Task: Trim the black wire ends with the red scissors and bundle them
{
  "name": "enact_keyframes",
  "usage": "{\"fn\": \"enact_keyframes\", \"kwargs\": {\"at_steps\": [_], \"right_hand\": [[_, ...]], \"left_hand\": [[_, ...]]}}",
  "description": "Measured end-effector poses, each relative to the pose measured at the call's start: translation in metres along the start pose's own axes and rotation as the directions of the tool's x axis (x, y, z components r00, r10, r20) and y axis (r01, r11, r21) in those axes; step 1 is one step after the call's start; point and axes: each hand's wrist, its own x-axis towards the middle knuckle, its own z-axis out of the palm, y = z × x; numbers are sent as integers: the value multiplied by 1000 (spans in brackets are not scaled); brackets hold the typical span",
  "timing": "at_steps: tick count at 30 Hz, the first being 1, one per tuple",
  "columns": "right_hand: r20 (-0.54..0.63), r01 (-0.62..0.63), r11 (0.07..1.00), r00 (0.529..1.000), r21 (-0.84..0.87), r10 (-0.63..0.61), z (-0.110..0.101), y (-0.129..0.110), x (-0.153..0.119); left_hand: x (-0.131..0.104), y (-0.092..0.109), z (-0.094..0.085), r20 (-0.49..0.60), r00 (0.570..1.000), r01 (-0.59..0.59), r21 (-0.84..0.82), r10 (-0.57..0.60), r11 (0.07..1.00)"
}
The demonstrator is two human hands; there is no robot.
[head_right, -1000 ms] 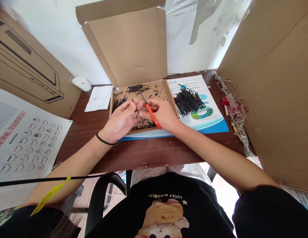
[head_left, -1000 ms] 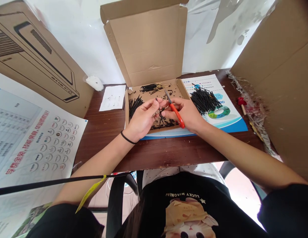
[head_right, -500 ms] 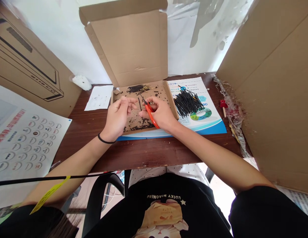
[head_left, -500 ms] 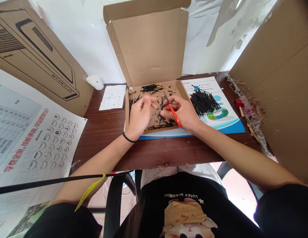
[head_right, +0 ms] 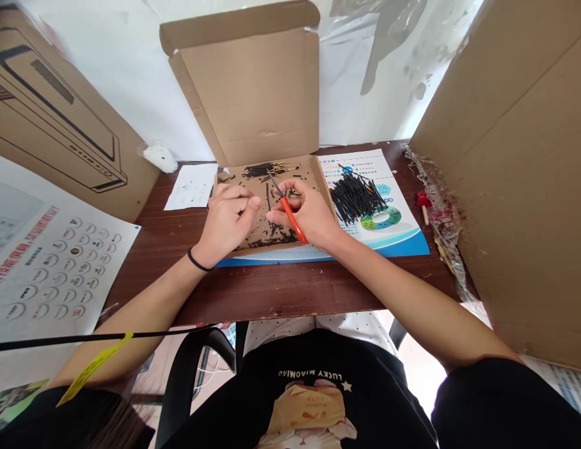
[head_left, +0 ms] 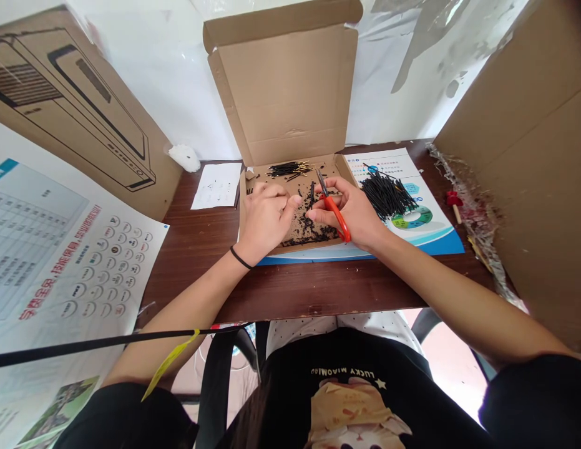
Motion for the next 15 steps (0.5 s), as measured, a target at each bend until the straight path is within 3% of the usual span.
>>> {"fn": "enact_keyframes", "kwargs": {"at_steps": [4,7,11,15], "right_hand": [[17,13,1000,1000,-13,-13,0,-1,-1],[30,15,999,999,-36,-14,1,-2,-2],[70,19,999,997,-49,-15,4,-4,-4],[129,-7,1000,992,-6,8,7,-6,-5]], "left_hand": [[0,1,-3,-52,999,6,-40,-8,999],[0,5,-5,-41,998,47,-223,-57,974],[-2,10,-2,38,995,95,-545,-89,833],[-5,14,4,76,989,142,-678,-123,721]]}}
